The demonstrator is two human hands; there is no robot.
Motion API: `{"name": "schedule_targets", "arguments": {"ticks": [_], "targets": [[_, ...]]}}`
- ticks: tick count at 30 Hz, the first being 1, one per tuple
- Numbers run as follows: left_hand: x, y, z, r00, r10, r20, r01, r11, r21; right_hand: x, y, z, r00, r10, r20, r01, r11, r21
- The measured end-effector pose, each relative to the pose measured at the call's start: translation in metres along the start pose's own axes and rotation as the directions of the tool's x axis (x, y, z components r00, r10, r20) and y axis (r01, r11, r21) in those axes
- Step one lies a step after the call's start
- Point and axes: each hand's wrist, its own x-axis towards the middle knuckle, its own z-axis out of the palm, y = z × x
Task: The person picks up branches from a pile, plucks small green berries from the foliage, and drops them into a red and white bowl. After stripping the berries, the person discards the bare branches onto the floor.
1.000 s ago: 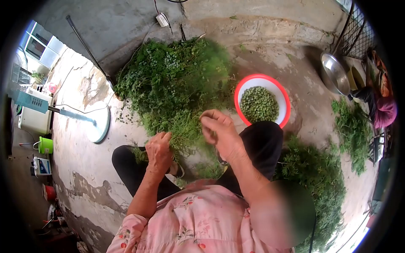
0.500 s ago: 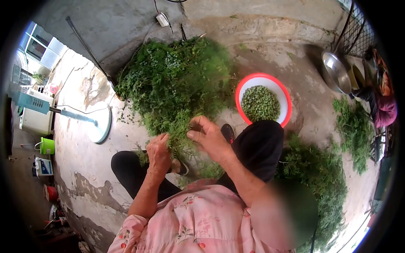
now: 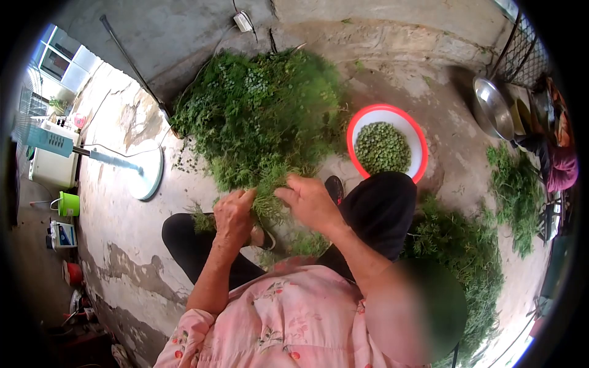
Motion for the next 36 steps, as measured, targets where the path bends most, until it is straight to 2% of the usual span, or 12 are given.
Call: {"name": "schedule_targets", "arguments": {"ticks": [5,7,10,14,15,17,18,26,31,34,35,36], "targets": [[0.001,-0.011,0.005,0.999,-0.042,-0.03,0.045,0.993,0.113,-0.001,0.003,-0.026,0.902,-0.281,-0.329,0.146,0.913,-0.38],[-0.003,-0.025,0.01,0.988,-0.146,-0.056,0.142,0.987,-0.078,0.003,0.008,-0.059,0.883,0.338,-0.326,-0.305,0.941,0.148],[-0.009,-0.052,0.025,0.968,-0.248,-0.038,0.214,0.895,-0.392,0.017,0.059,-0.098,0.834,0.461,-0.305,-0.099,0.668,0.738],[0.006,-0.038,0.014,0.649,-0.639,0.412,0.507,-0.039,-0.861,0.042,0.142,-0.157,0.585,0.707,-0.397,0.253,0.306,0.918],[0.007,-0.037,0.011,0.639,-0.621,0.454,0.461,-0.164,-0.872,0.043,0.152,-0.167,0.552,0.706,-0.444,0.38,0.261,0.888],[0.006,-0.037,0.007,0.627,-0.568,0.533,0.351,-0.405,-0.844,0.023,0.142,-0.174,0.63,0.229,-0.742,0.096,0.925,0.368],[0.005,-0.043,0.008,0.623,-0.533,0.572,0.387,-0.426,-0.818,0.018,0.131,-0.176,0.669,0.104,-0.736,-0.011,0.991,0.13],[0.007,-0.05,0.01,0.648,-0.462,0.605,0.239,-0.632,-0.737,0.003,0.136,-0.212,0.627,0.032,-0.779,-0.448,0.833,-0.326],[0.002,-0.067,0.027,0.601,-0.492,0.63,0.178,-0.686,-0.705,0.011,0.122,-0.219,0.694,0.192,-0.694,-0.689,0.459,-0.561],[0.004,-0.061,0.025,0.556,-0.502,0.662,0.107,-0.747,-0.657,0.02,0.114,-0.194,0.772,-0.027,-0.634,-0.494,0.601,-0.628],[0.005,-0.06,0.023,0.555,-0.499,0.666,0.106,-0.751,-0.651,0.031,0.116,-0.184,0.686,0.16,-0.71,-0.107,0.987,0.119],[0.006,-0.058,0.023,0.553,-0.495,0.67,0.106,-0.756,-0.646,0.042,0.118,-0.173,0.705,0.358,-0.613,0.387,0.53,0.755]]}}
